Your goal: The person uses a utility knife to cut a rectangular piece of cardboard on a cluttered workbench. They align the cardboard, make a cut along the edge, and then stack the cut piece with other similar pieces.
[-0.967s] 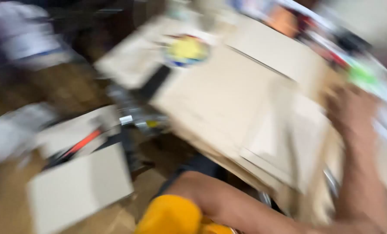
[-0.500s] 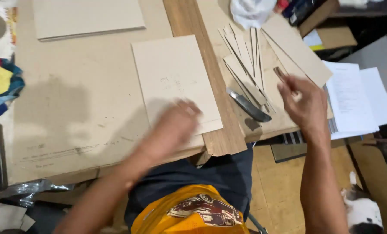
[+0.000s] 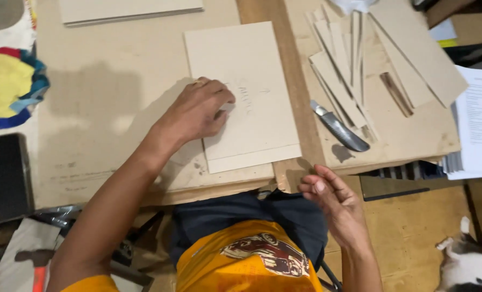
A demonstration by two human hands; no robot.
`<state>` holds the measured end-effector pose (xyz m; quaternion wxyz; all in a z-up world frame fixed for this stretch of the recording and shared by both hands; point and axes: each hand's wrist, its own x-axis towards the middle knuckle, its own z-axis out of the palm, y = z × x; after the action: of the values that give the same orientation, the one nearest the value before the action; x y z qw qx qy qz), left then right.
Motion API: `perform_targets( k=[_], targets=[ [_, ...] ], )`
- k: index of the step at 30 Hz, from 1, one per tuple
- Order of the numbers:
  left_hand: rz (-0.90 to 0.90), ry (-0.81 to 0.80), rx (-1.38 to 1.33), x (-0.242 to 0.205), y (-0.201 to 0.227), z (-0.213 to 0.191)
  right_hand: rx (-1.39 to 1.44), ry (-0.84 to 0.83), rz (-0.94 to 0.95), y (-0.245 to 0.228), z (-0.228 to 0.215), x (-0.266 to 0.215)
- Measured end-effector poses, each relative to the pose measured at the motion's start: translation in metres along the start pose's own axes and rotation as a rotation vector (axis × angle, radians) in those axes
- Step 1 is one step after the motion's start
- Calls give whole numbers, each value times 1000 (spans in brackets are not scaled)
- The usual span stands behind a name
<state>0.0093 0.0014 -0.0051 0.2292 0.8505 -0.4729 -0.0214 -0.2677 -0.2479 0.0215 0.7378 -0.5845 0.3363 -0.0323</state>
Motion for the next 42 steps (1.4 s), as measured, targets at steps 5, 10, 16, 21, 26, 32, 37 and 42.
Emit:
perform_targets(
  k=[5,10,16,21,26,32,37,42],
  targets=[
    [-50,-79,-4,-3,-10,7,334,-97,281,3,24,-11],
    [16,-40,11,-3,-12,11,548,-232,337,0,51,-20],
    [16,-56,-5,-2,-16,10,670,-272,401,11,78,-23],
    [15,-56,-33,-2,-17,10,720,-263,418,15,89,-21],
    [1,-70,3,2,-18,9,774,-228,435,13,102,-17],
    [25,-9,2,9,-21,6,768,-148,388,12,103,-6],
    [-8,-62,-87,18,-17,-6,580,-34,166,19,103,18],
    [-121,-119,-50,28,0,-17,442,46,66,-20,145,19]
  ],
)
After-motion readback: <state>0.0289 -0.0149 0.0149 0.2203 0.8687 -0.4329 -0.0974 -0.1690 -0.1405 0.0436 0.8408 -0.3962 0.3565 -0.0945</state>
